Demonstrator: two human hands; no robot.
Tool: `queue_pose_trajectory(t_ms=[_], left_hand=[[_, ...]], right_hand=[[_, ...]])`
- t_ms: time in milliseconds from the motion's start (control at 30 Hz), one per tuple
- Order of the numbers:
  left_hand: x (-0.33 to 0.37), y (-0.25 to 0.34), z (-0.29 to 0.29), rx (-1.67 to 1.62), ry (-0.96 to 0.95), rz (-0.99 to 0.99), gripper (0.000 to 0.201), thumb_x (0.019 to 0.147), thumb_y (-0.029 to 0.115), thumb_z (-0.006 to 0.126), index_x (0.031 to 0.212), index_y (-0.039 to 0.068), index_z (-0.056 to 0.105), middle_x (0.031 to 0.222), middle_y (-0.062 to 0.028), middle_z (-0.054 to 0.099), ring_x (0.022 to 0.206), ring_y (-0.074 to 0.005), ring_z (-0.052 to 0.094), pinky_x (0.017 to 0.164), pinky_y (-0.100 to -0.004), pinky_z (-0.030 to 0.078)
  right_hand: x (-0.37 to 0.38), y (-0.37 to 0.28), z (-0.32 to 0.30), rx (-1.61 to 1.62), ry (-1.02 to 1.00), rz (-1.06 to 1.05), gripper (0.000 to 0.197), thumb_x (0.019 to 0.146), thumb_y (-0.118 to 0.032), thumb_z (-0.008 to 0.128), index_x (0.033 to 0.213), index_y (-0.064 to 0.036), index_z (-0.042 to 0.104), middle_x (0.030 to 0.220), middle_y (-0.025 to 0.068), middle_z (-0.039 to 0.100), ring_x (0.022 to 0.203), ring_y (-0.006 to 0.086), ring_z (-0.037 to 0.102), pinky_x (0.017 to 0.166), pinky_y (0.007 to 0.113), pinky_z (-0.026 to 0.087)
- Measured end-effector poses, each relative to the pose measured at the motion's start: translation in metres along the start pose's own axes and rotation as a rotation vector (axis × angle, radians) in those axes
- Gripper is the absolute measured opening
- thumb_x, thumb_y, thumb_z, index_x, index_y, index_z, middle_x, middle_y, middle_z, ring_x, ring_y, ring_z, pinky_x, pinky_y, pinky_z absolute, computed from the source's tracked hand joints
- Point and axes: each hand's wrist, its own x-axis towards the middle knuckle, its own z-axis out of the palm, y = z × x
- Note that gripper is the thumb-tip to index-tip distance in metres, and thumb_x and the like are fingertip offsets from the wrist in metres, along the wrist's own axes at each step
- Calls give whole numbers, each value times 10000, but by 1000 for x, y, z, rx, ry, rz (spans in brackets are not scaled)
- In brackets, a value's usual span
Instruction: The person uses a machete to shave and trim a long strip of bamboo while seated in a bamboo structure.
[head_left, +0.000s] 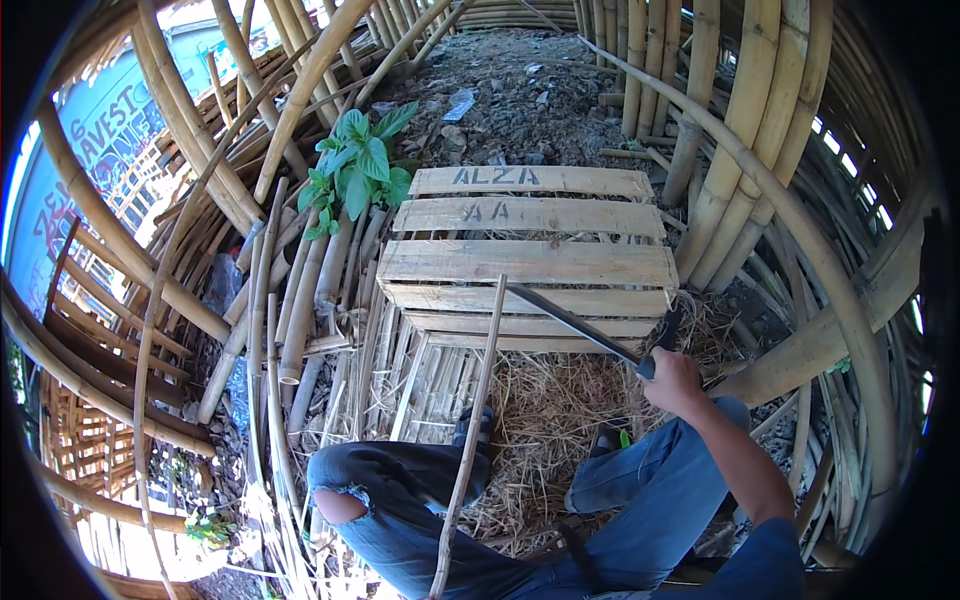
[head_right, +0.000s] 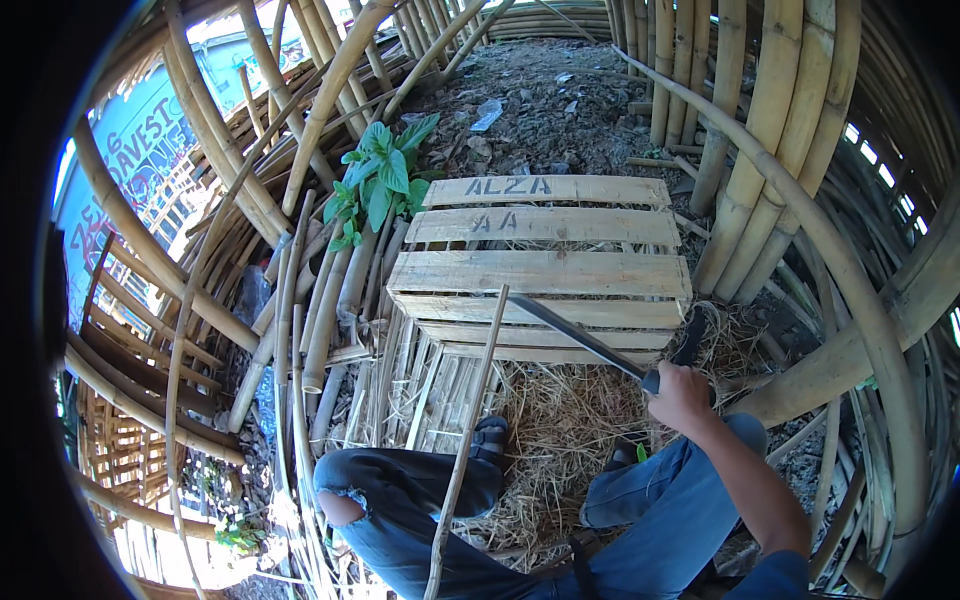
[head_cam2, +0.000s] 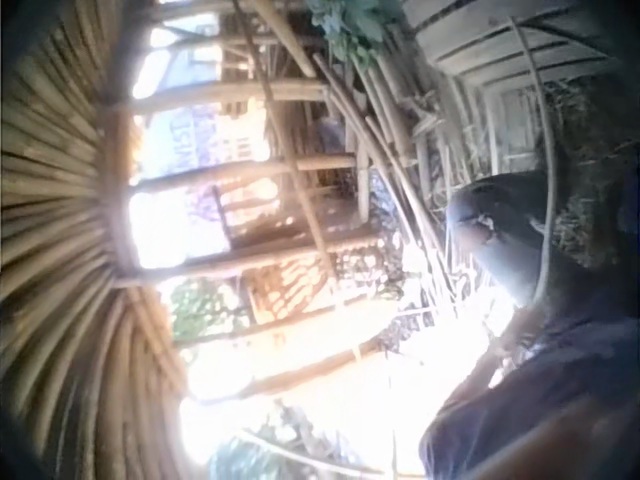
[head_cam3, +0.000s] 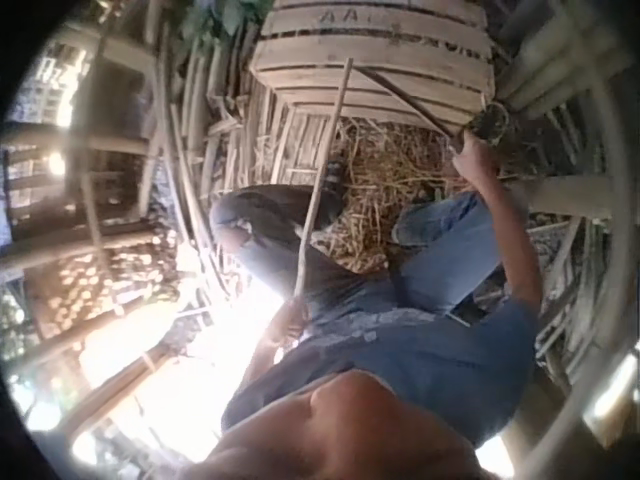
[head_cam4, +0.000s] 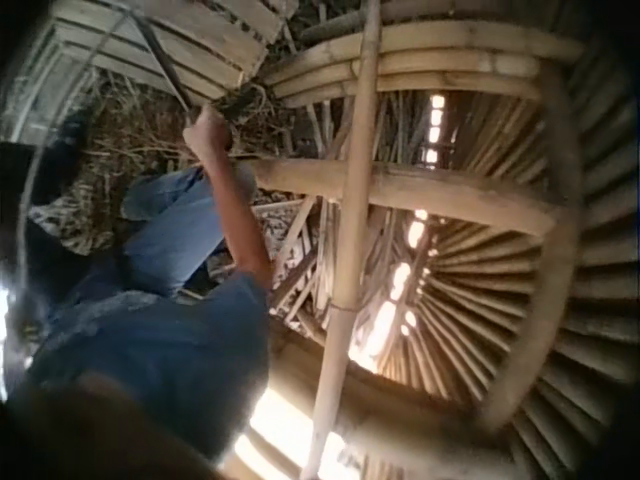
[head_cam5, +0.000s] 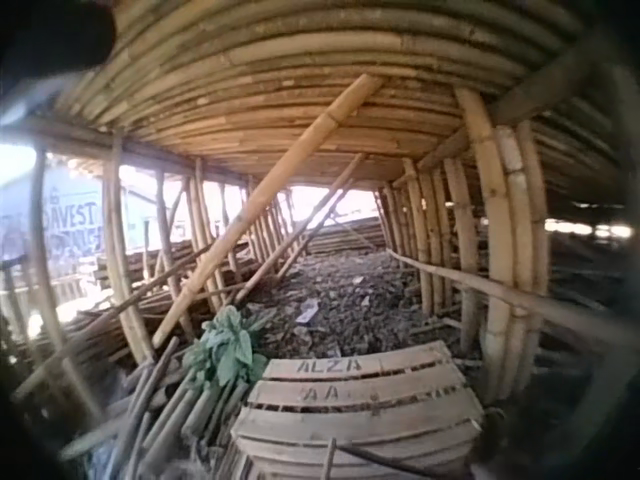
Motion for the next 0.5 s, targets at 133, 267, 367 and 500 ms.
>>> queue_pose_trajectory(t_ms=[133,267,367,500], left_hand=[[53,-14,95,-103,645,141,430,970,505,362,986,104,517,615,18,372,453,-88,325,394,-222,255],[52,-23,98,-21,722,110,429,970,502,363,992,102,518,622,18,379,473,-86,346,394,-219,282],[-3,-28,7,-5,409,36,432,969,499,366,982,97,524,614,10,394,466,-90,359,380,-222,290],[24,-15,10,147,225,78,419,969,492,378,983,105,538,577,4,388,429,-97,345,350,-231,270]], right_hand=[[-22,7,-4,42,84,180,222,684,-144,699,830,-25,582,765,194,648,764,397,634,703,490,482],[-20,13,-4,82,171,298,247,716,-188,727,830,-22,585,765,197,647,760,401,630,689,491,476],[-6,6,-10,129,248,357,257,768,-230,723,815,-16,588,757,196,646,755,396,631,681,471,475],[-7,10,-6,244,259,342,273,756,-246,740,782,-19,590,749,186,644,741,389,632,663,458,472]])
